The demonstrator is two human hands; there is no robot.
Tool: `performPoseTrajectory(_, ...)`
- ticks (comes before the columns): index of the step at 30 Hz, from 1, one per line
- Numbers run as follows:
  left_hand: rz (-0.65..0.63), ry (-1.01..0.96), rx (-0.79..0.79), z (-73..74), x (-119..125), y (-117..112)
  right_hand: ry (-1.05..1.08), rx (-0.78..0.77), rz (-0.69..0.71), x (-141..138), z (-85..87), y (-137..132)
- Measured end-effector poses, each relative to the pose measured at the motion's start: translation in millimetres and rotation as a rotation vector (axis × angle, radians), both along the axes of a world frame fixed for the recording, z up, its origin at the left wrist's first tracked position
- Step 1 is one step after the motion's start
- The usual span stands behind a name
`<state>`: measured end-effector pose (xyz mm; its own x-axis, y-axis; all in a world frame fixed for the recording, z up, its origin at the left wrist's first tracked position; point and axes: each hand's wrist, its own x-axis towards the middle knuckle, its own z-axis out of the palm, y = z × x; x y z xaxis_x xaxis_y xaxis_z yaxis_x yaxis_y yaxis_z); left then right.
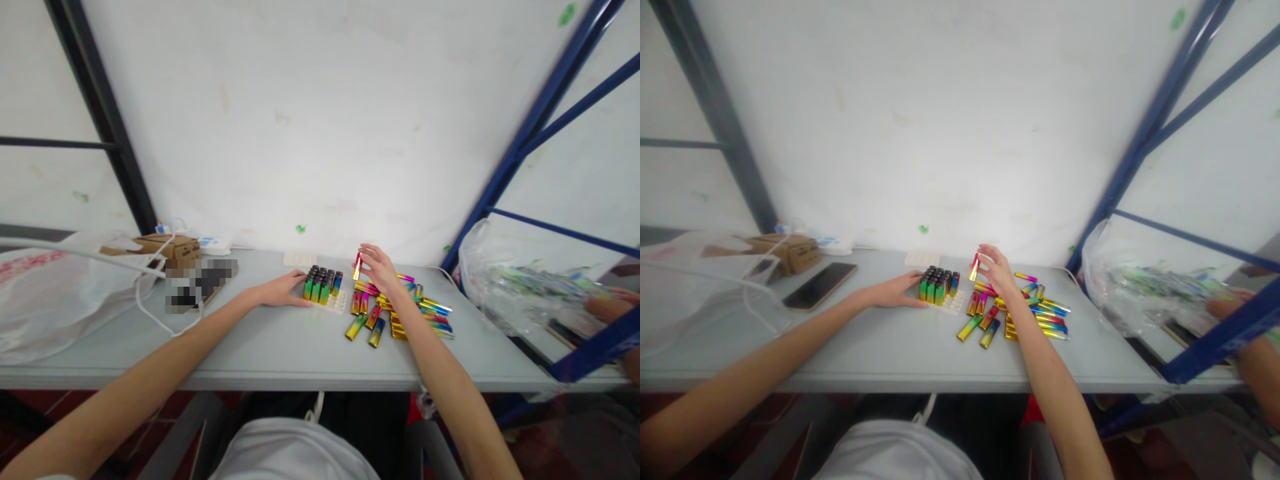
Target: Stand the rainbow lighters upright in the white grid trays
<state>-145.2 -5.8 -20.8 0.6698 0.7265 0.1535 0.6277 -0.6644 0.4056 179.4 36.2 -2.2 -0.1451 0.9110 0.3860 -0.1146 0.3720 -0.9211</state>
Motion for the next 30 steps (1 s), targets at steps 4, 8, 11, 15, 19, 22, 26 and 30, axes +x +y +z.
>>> performPoseTrajectory(4, 0.012, -0.003, -0.007, 0.1, 0, 0, 0.023, -0.047, 0.027, -8, 2.3, -6)
performPoseTrajectory(8, 0.0, -0.024, 0.012, -1.5, 0, 1, 0.013, -0.09, 0.053, -12, 4.2, -11)
performPoseTrajectory(11, -0.008, -0.024, 0.023, -1.9, 0, 1, -0.063, -0.097, 0.073, -13, 6.0, -14)
performPoseTrajectory(15, 0.014, -0.005, 0.001, -0.2, 0, 0, -0.175, -0.08, 0.083, -14, 8.5, -20)
performPoseTrajectory(19, -0.008, -0.016, 0.014, -0.3, 0, 0, -0.2, -0.093, 0.084, -16, 7.7, -22)
performPoseTrajectory(22, -0.017, -0.031, 0.015, -1.7, 0, 1, -0.219, -0.108, 0.095, -19, 3.5, -17)
performPoseTrajectory(26, -0.016, -0.03, 0.013, -1.8, -1, 2, -0.238, -0.124, 0.122, -22, -7.4, -6)
performPoseTrajectory(30, -0.002, -0.017, -0.006, 0.4, 0, 0, -0.245, -0.112, 0.159, -25, -20.8, 2)
